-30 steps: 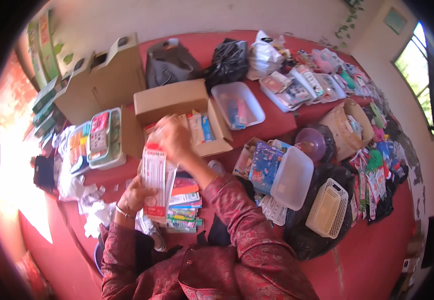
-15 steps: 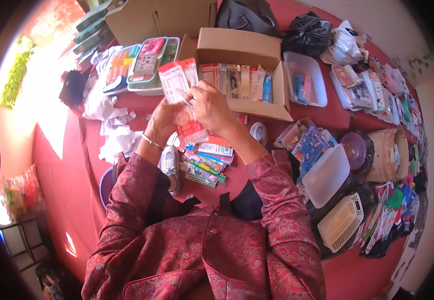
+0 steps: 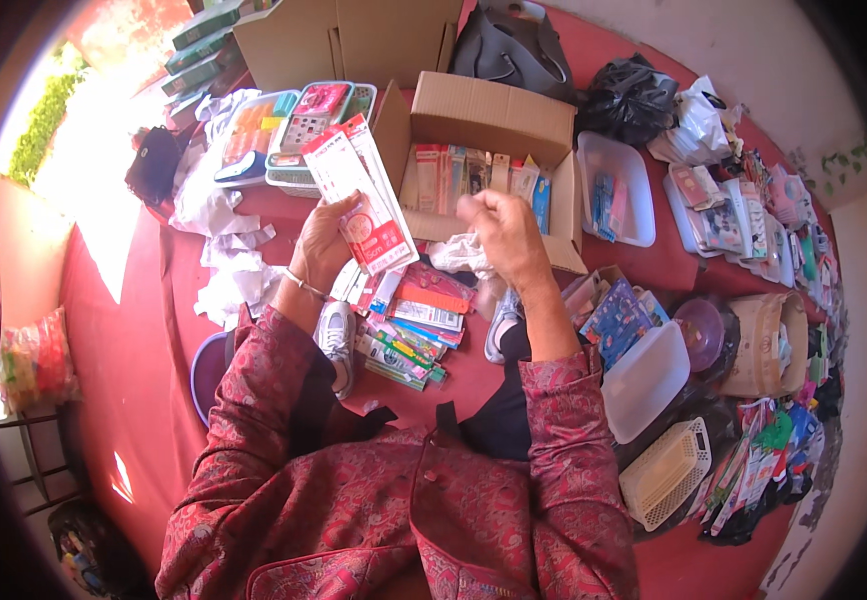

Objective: The person sits on the floor and wipes various small packaged items, such as boxes and tubes, with a white cloth. They pick up each item, wipe it down, and place it into a cardboard box.

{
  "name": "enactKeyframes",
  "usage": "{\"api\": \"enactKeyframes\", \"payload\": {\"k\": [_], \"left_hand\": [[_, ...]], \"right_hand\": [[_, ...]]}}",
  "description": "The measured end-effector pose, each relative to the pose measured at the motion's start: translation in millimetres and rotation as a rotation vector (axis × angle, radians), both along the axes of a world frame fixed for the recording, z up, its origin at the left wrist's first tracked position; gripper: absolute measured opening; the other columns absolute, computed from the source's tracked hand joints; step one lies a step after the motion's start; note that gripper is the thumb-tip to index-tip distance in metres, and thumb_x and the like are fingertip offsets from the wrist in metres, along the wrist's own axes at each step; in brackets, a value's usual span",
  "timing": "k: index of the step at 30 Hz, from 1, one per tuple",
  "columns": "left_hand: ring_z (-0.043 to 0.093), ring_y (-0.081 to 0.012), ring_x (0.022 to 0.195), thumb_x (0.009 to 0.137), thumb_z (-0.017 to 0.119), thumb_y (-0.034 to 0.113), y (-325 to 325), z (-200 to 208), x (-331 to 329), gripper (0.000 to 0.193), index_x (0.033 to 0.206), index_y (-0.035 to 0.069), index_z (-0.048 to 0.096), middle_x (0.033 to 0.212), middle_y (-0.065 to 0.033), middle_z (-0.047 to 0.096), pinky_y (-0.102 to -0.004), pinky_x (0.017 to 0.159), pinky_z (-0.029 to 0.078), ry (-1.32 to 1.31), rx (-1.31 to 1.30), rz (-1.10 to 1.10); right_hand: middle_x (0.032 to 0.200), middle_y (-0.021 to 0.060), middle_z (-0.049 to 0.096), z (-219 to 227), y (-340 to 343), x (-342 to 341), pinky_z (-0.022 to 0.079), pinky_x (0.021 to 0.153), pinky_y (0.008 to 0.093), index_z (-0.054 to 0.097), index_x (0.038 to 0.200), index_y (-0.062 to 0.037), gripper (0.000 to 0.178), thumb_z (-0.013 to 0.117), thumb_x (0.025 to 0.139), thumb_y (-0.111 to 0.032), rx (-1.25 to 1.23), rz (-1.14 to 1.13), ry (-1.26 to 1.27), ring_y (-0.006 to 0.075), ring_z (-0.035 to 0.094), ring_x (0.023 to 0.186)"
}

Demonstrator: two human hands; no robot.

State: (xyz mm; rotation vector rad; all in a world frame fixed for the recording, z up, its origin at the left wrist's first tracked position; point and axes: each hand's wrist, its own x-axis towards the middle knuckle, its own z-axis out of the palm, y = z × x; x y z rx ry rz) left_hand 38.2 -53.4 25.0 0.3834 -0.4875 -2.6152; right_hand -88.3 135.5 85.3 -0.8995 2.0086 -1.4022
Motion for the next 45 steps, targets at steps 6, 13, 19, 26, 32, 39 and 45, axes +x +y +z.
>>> {"api": "enactKeyframes", "payload": {"k": [6, 13, 19, 26, 32, 39, 45], "left_hand": [[0.058, -0.0247, 0.095, 0.082, 0.046, -0.007, 26, 5, -9, 0.035, 0.116, 0.000, 0.044, 0.108, -0.0139, 0.056, -0.0388, 0.083, 0.049, 0.074, -0.136, -0.216], [0.055, -0.0258, 0.102, 0.081, 0.048, -0.006, 29, 14, -5, 0.043, 0.122, 0.000, 0.038, 0.114, -0.0148, 0.052, -0.0389, 0.088, 0.047, 0.090, -0.084, -0.193], [0.056, -0.0287, 0.099, 0.084, 0.046, -0.002, 10, -2, 3, 0.043, 0.124, -0.003, 0.033, 0.116, -0.0176, 0.052, -0.0413, 0.088, 0.046, -0.091, -0.158, -0.235], [0.056, -0.0269, 0.098, 0.092, 0.039, 0.034, 39, 5, -6, 0.046, 0.121, -0.002, 0.041, 0.112, -0.0155, 0.054, -0.0396, 0.086, 0.046, 0.036, 0.093, -0.425], [0.054, -0.0299, 0.104, 0.084, 0.049, 0.006, 43, 0, 2, 0.045, 0.125, -0.001, 0.036, 0.121, -0.0166, 0.050, -0.0460, 0.088, 0.044, 0.086, -0.078, -0.432], [0.053, -0.0288, 0.104, 0.089, 0.044, 0.018, 43, -5, -1, 0.041, 0.124, -0.001, 0.037, 0.120, -0.0175, 0.049, -0.0442, 0.091, 0.042, 0.113, -0.019, -0.455], [0.048, -0.0289, 0.111, 0.091, 0.034, 0.044, 43, -4, -1, 0.058, 0.128, 0.000, 0.034, 0.125, -0.0183, 0.045, -0.0441, 0.098, 0.036, 0.056, 0.037, -0.440]], "right_hand": [[0.060, 0.0004, 0.056, -17, -16, 12, 0.041, 0.050, 0.0239, 0.061, 0.072, 0.0046, 0.038, 0.056, 0.085, -0.031, 0.021, 0.176, -0.245, 0.0061, 0.047, 0.051], [0.068, 0.0035, 0.062, -6, -8, 5, 0.044, 0.054, 0.0236, 0.064, 0.080, 0.0045, 0.022, 0.058, 0.080, -0.017, -0.042, 0.121, -0.258, 0.0075, 0.055, 0.059], [0.073, 0.0056, 0.064, 21, 10, -7, 0.046, 0.058, 0.0219, 0.065, 0.084, 0.0049, 0.021, 0.057, 0.080, -0.015, -0.094, 0.145, -0.361, 0.0085, 0.058, 0.062], [0.054, 0.0056, 0.053, -22, -20, 22, 0.039, 0.048, 0.0304, 0.058, 0.070, 0.0065, 0.032, 0.056, 0.082, -0.023, 0.184, 0.246, 0.336, 0.0104, 0.046, 0.049], [0.052, 0.0064, 0.048, -21, -20, 21, 0.037, 0.050, 0.0299, 0.057, 0.068, 0.0029, 0.035, 0.054, 0.082, -0.028, 0.284, 0.362, 0.150, 0.0104, 0.044, 0.050], [0.057, 0.0075, 0.052, -1, -14, 26, 0.041, 0.054, 0.0290, 0.059, 0.076, 0.0037, 0.033, 0.054, 0.085, -0.028, 0.244, 0.375, 0.314, 0.0116, 0.049, 0.054], [0.066, 0.0085, 0.060, 13, -7, 21, 0.042, 0.057, 0.0278, 0.060, 0.081, 0.0048, 0.033, 0.053, 0.086, -0.027, 0.269, 0.364, 0.121, 0.0114, 0.053, 0.060]]}}
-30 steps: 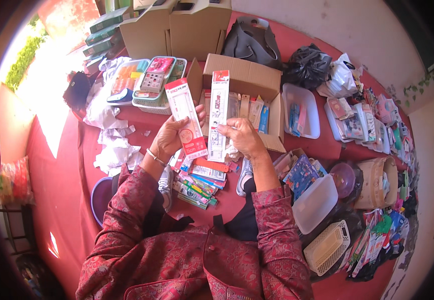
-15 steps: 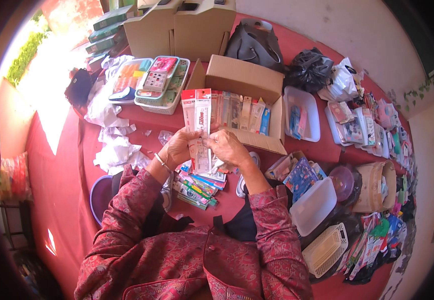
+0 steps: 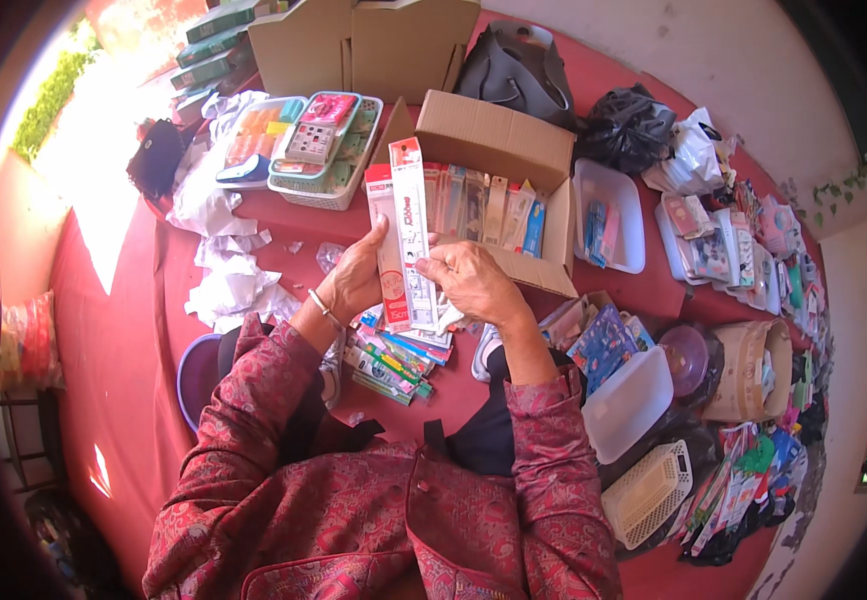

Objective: The person sits on the floor and wipes various small packaged items, such as boxes and tubes, with a white cloth. They pick up each item, wipe it down, and place it into a cardboard box.

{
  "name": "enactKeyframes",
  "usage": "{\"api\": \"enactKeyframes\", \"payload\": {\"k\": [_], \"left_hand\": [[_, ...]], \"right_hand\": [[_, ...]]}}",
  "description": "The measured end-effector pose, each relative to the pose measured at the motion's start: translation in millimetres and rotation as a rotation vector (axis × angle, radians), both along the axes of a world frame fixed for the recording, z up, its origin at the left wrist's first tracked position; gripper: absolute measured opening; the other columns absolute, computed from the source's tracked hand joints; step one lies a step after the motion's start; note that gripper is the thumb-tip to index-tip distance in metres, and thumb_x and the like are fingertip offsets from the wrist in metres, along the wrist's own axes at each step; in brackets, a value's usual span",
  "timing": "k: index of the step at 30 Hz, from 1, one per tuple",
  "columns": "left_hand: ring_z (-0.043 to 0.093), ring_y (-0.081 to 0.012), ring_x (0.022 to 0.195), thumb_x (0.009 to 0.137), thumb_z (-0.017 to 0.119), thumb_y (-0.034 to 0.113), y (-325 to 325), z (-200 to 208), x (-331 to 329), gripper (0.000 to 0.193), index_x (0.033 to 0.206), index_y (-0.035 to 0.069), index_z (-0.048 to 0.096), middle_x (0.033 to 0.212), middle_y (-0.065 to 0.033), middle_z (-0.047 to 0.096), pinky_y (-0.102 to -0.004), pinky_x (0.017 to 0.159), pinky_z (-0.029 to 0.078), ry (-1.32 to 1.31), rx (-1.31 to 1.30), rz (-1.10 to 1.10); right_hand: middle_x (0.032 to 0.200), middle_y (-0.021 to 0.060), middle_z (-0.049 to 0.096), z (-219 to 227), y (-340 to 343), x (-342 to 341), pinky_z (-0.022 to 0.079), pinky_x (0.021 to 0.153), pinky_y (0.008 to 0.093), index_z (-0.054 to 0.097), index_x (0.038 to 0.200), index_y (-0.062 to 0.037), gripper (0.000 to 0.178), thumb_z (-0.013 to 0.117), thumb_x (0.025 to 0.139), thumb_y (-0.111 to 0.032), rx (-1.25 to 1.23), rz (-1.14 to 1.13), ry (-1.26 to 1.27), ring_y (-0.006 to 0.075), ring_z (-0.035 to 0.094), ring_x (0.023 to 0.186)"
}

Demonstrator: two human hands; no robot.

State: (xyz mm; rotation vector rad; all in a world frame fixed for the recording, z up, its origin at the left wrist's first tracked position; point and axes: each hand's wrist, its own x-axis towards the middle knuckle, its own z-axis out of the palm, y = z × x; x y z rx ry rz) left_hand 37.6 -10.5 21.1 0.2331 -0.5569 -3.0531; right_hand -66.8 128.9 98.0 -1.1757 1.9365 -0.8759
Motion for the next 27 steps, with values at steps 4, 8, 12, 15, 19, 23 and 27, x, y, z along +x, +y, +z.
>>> {"api": "enactKeyframes", "payload": {"k": [4, 8, 12, 15, 19, 23, 27], "left_hand": [[0.049, -0.0275, 0.111, 0.087, 0.034, 0.053, 8, 0, -5, 0.066, 0.130, 0.002, 0.033, 0.124, -0.0173, 0.045, -0.0427, 0.096, 0.038, 0.098, 0.012, -0.027], [0.055, -0.0243, 0.102, 0.085, 0.048, 0.018, 10, 0, -5, 0.044, 0.125, 0.002, 0.039, 0.111, -0.0127, 0.055, -0.0399, 0.087, 0.045, 0.044, -0.079, -0.016], [0.058, -0.0242, 0.097, 0.084, 0.047, 0.003, 6, -1, -1, 0.041, 0.124, 0.002, 0.041, 0.108, -0.0130, 0.057, -0.0401, 0.085, 0.047, 0.014, -0.087, 0.004], [0.059, -0.0257, 0.093, 0.082, 0.046, -0.002, 7, 4, -3, 0.040, 0.121, 0.002, 0.042, 0.105, -0.0152, 0.057, -0.0397, 0.084, 0.049, -0.034, -0.054, -0.039], [0.061, -0.0262, 0.088, 0.080, 0.048, -0.004, 12, 1, 5, 0.035, 0.115, 0.001, 0.046, 0.100, -0.0141, 0.059, -0.0373, 0.079, 0.052, -0.079, -0.068, -0.138], [0.061, -0.0213, 0.085, 0.079, 0.053, -0.001, 17, 25, 9, 0.036, 0.114, -0.001, 0.046, 0.100, -0.0138, 0.059, -0.0347, 0.077, 0.052, -0.017, -0.358, -0.318], [0.061, -0.0202, 0.084, 0.082, 0.055, 0.007, 16, 21, 7, 0.043, 0.121, -0.003, 0.041, 0.098, -0.0140, 0.060, -0.0325, 0.078, 0.051, 0.064, -0.348, -0.301]], "right_hand": [[0.073, 0.0230, 0.057, -36, -7, -6, 0.043, 0.071, 0.0412, 0.059, 0.072, 0.0037, 0.033, 0.050, 0.083, -0.026, -0.131, 0.074, 0.265, 0.0360, 0.057, 0.075], [0.066, 0.0193, 0.055, -44, -6, -2, 0.044, 0.065, 0.0385, 0.058, 0.074, 0.0053, 0.037, 0.050, 0.083, -0.030, -0.073, 0.057, 0.406, 0.0321, 0.056, 0.067], [0.054, 0.0082, 0.053, 5, -3, -2, 0.041, 0.052, 0.0314, 0.060, 0.066, 0.0004, 0.040, 0.049, 0.086, -0.033, 0.241, -0.039, 0.176, 0.0174, 0.054, 0.052], [0.058, 0.0038, 0.055, 14, 9, -24, 0.042, 0.048, 0.0243, 0.056, 0.070, -0.0016, 0.030, 0.056, 0.085, -0.028, -0.261, -0.353, 0.036, 0.0089, 0.054, 0.055], [0.078, 0.0076, 0.058, 19, -14, 17, 0.047, 0.060, 0.0286, 0.055, 0.080, -0.0034, 0.009, 0.060, 0.078, -0.010, -0.637, -0.256, 0.020, 0.0152, 0.058, 0.068], [0.080, 0.0113, 0.057, -15, -29, -13, 0.047, 0.067, 0.0334, 0.058, 0.082, -0.0031, 0.011, 0.059, 0.072, -0.006, -0.593, -0.028, 0.785, 0.0267, 0.058, 0.076], [0.073, 0.0144, 0.060, -12, -6, -75, 0.046, 0.063, 0.0378, 0.060, 0.079, -0.0023, 0.007, 0.054, 0.075, -0.004, -0.458, -0.713, 0.721, 0.0306, 0.060, 0.070]]}}
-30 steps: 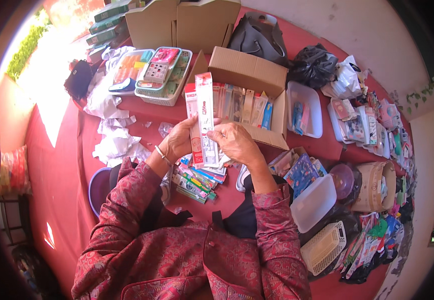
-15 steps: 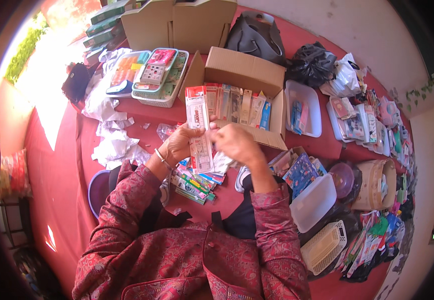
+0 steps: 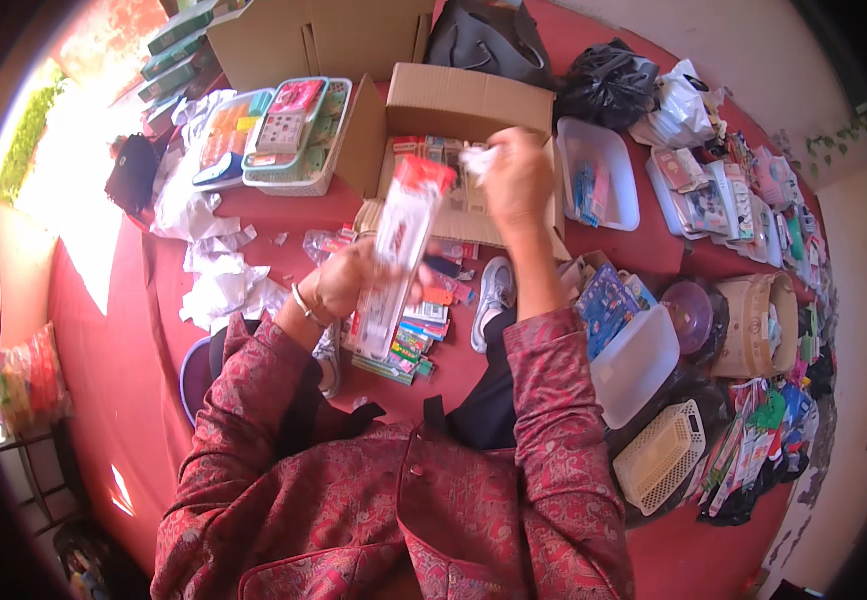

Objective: The person sits on the floor and wipes various small packaged items, such as boxes and tubes, with a white cloth. They pick up each item, wipe it down, and place it into a cardboard box.

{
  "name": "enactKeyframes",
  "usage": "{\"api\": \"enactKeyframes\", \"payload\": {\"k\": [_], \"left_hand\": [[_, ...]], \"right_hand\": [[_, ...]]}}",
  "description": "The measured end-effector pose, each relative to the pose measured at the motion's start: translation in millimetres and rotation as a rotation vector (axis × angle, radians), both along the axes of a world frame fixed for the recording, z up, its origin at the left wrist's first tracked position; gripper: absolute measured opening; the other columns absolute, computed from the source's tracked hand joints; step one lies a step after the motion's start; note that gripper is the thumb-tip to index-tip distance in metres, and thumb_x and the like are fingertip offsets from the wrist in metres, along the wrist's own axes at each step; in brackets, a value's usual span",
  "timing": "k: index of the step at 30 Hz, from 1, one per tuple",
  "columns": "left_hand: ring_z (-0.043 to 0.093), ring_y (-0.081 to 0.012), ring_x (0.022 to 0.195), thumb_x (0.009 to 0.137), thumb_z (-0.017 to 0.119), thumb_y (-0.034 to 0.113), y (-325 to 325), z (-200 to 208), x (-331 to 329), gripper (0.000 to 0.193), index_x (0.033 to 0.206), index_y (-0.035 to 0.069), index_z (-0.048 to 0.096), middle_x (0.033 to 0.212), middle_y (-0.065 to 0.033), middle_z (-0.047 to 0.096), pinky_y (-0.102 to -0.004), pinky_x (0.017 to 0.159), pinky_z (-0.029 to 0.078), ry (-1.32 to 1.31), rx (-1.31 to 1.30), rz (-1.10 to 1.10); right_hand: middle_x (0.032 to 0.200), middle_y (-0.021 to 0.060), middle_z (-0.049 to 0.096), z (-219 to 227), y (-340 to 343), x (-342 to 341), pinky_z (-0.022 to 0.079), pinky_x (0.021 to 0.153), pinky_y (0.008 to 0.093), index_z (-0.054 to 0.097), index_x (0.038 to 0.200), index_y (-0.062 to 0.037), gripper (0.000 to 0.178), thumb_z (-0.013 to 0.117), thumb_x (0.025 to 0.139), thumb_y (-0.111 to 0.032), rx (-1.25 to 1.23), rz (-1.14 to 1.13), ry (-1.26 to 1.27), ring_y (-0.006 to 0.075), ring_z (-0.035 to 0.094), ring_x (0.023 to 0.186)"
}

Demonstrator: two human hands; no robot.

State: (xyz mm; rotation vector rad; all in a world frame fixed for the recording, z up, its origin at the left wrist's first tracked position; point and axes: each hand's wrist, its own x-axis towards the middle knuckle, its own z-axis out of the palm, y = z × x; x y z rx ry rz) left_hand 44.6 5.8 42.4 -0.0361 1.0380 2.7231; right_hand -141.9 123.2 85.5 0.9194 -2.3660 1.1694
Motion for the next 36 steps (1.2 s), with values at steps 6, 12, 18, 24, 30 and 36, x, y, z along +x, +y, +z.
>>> {"api": "enactKeyframes", "payload": {"k": [6, 12, 18, 24, 30, 36], "left_hand": [[0.059, -0.0225, 0.092, 0.088, 0.044, 0.015, -10, -25, -9, 0.036, 0.120, -0.002, 0.043, 0.103, -0.0150, 0.057, -0.0364, 0.083, 0.049, -0.186, 0.246, 0.384], [0.054, -0.0275, 0.102, 0.091, 0.035, 0.018, -36, -29, -13, 0.035, 0.121, -0.001, 0.040, 0.114, -0.0162, 0.054, -0.0393, 0.090, 0.043, -0.131, 0.336, 0.598], [0.039, -0.0280, 0.121, 0.090, 0.043, 0.015, -52, -12, -2, 0.044, 0.129, 0.000, 0.032, 0.131, -0.0159, 0.040, -0.0406, 0.102, 0.031, 0.052, 0.439, 0.655], [0.027, -0.0264, 0.129, 0.086, 0.048, 0.019, -34, -4, -10, 0.049, 0.130, 0.002, 0.035, 0.137, -0.0142, 0.034, -0.0417, 0.105, 0.024, 0.186, 0.394, 0.424], [0.040, -0.0258, 0.121, 0.081, 0.051, 0.021, -15, -20, -10, 0.050, 0.123, -0.004, 0.042, 0.125, -0.0172, 0.047, -0.0380, 0.103, 0.029, 0.037, 0.231, 0.449], [0.055, -0.0257, 0.100, 0.085, 0.050, 0.023, -20, -20, -13, 0.037, 0.110, -0.005, 0.052, 0.112, -0.0164, 0.055, -0.0384, 0.087, 0.045, 0.031, 0.143, 0.409]], "right_hand": [[0.075, 0.0140, 0.060, 10, -16, 67, 0.046, 0.065, 0.0338, 0.059, 0.083, -0.0018, 0.010, 0.051, 0.077, -0.004, -0.226, 0.251, -0.389, 0.0273, 0.060, 0.069], [0.084, 0.0140, 0.055, -35, -37, 114, 0.044, 0.070, 0.0363, 0.055, 0.075, -0.0030, 0.006, 0.058, 0.072, -0.008, 0.095, 0.822, 0.007, 0.0318, 0.055, 0.078], [0.061, 0.0120, 0.058, 7, 12, 82, 0.047, 0.055, 0.0310, 0.057, 0.081, 0.0028, 0.023, 0.057, 0.078, -0.020, 0.386, 0.812, -0.644, 0.0221, 0.060, 0.059], [0.069, 0.0060, 0.058, -18, 1, 63, 0.045, 0.049, 0.0234, 0.059, 0.092, 0.0016, 0.036, 0.049, 0.089, -0.033, 0.026, 0.688, -1.226, 0.0115, 0.057, 0.056], [0.066, 0.0136, 0.059, -36, -21, 105, 0.044, 0.057, 0.0328, 0.058, 0.087, 0.0047, 0.026, 0.051, 0.085, -0.021, 0.179, 0.824, -0.808, 0.0195, 0.059, 0.065], [0.082, 0.0261, 0.059, -34, -14, 101, 0.045, 0.071, 0.0418, 0.057, 0.095, 0.0025, 0.035, 0.053, 0.083, -0.030, 0.289, 0.604, -0.592, 0.0384, 0.058, 0.080]]}}
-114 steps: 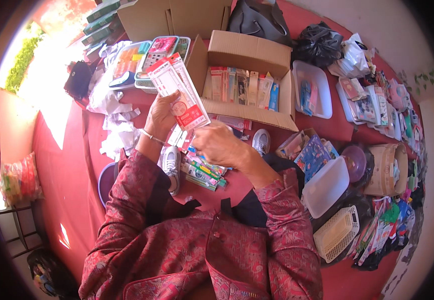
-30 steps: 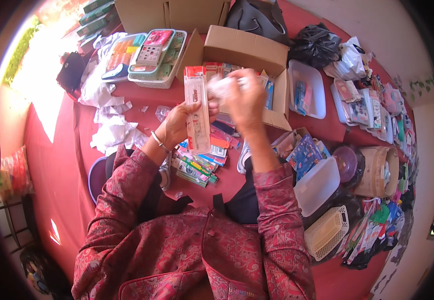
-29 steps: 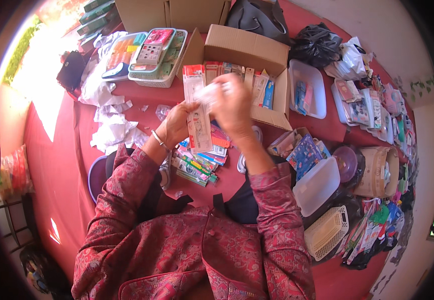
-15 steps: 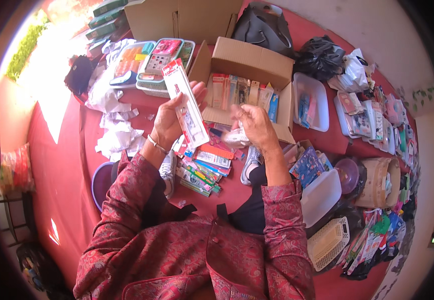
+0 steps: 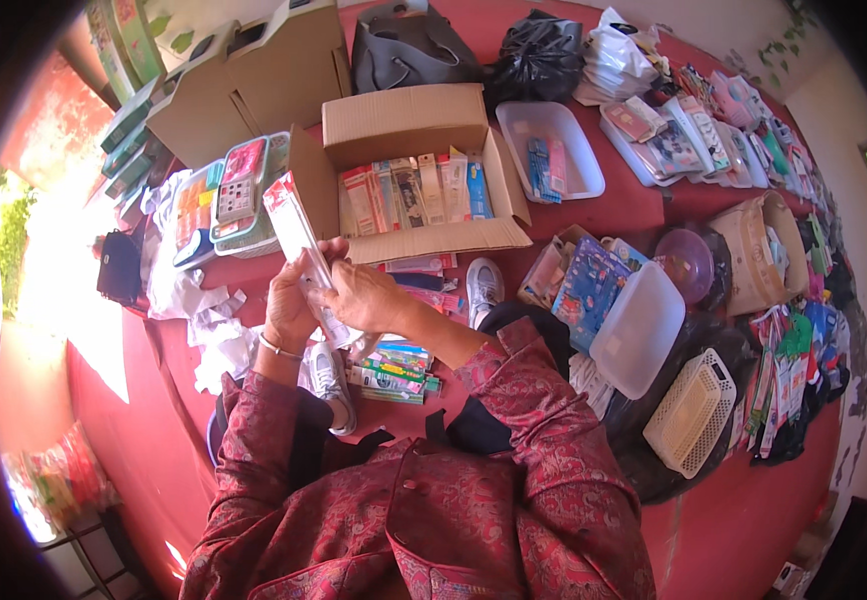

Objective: The person sits on the floor and wipes various small packaged items, such as boxes and tubes, with a white cloth. They pick up each item, wipe it down, and place it into a cardboard box.

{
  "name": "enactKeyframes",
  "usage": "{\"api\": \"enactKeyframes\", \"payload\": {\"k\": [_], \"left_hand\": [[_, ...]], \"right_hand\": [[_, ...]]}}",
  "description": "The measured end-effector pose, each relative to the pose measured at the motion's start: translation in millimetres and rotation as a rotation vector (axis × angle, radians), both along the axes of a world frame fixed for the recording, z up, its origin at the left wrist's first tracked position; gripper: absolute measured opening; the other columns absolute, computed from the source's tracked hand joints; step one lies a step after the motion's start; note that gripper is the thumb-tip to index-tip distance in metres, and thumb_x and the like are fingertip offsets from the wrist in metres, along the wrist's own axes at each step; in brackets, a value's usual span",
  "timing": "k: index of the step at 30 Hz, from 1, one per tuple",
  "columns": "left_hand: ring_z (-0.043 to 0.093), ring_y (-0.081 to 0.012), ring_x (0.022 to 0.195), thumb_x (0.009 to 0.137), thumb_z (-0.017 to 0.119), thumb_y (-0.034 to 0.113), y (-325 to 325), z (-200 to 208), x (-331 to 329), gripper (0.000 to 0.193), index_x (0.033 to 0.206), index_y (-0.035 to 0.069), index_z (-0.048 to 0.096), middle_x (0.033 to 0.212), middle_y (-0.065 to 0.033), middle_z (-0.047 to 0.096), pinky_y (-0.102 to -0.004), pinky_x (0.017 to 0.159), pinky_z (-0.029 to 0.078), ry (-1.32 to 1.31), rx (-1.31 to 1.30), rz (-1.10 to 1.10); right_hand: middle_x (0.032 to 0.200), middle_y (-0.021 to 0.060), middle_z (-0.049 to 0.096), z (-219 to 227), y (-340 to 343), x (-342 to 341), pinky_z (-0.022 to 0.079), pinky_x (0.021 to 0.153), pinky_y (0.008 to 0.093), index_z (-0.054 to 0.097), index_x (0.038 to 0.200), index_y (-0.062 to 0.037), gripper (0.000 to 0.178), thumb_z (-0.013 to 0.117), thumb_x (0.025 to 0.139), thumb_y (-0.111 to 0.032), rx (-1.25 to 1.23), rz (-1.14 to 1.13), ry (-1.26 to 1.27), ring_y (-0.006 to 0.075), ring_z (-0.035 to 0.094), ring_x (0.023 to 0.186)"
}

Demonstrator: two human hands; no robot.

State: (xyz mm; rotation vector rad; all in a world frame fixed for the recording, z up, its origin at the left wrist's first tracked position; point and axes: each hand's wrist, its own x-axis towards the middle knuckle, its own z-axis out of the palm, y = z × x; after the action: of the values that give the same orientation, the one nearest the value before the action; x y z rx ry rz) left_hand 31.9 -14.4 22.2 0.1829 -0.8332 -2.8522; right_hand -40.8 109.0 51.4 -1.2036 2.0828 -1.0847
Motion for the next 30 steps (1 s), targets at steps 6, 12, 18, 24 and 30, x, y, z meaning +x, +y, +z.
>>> {"api": "enactKeyframes", "payload": {"k": [6, 12, 18, 24, 30], "left_hand": [[0.055, -0.0256, 0.100, 0.083, 0.055, 0.025, 5, 10, -11, 0.050, 0.119, -0.007, 0.042, 0.118, -0.0153, 0.051, -0.0405, 0.082, 0.049, -0.063, -0.114, -0.112], [0.050, -0.0228, 0.107, 0.091, 0.043, 0.034, 4, 19, -12, 0.046, 0.124, 0.002, 0.040, 0.119, -0.0112, 0.051, -0.0353, 0.091, 0.039, -0.125, -0.049, -0.052], [0.057, -0.0179, 0.091, 0.091, 0.043, 0.020, -9, -2, -15, 0.026, 0.106, 0.000, 0.051, 0.098, -0.0104, 0.059, -0.0279, 0.082, 0.045, -0.258, -0.050, -0.067], [0.058, -0.0164, 0.087, 0.089, 0.047, 0.014, -4, 2, -16, 0.020, 0.101, -0.001, 0.052, 0.091, -0.0085, 0.059, -0.0260, 0.078, 0.047, -0.383, -0.059, -0.059], [0.058, -0.0160, 0.083, 0.088, 0.046, 0.011, -5, 2, -18, 0.018, 0.100, -0.002, 0.052, 0.089, -0.0088, 0.059, -0.0257, 0.076, 0.047, -0.467, -0.068, -0.049]], "right_hand": [[0.076, 0.0175, 0.062, 23, 14, -39, 0.047, 0.067, 0.0348, 0.061, 0.086, 0.0022, 0.030, 0.064, 0.075, -0.025, 0.004, 0.166, -0.113, 0.0255, 0.061, 0.074], [0.062, 0.0091, 0.062, 31, 67, -154, 0.045, 0.053, 0.0288, 0.066, 0.074, 0.0022, 0.020, 0.066, 0.072, -0.018, -0.024, -0.249, -0.151, 0.0135, 0.058, 0.054], [0.074, 0.0132, 0.066, -16, 96, -260, 0.047, 0.062, 0.0320, 0.066, 0.081, 0.0035, 0.029, 0.071, 0.067, -0.022, 0.273, -0.488, -0.116, 0.0194, 0.061, 0.064], [0.080, 0.0123, 0.065, -86, 32, -277, 0.044, 0.068, 0.0319, 0.066, 0.085, 0.0042, 0.032, 0.072, 0.066, -0.021, 0.670, -0.275, -0.032, 0.0200, 0.059, 0.072], [0.095, 0.0154, 0.063, -157, 7, -296, 0.045, 0.073, 0.0350, 0.062, 0.094, 0.0059, 0.040, 0.074, 0.067, -0.021, 0.777, -0.273, -0.059, 0.0219, 0.059, 0.084]]}}
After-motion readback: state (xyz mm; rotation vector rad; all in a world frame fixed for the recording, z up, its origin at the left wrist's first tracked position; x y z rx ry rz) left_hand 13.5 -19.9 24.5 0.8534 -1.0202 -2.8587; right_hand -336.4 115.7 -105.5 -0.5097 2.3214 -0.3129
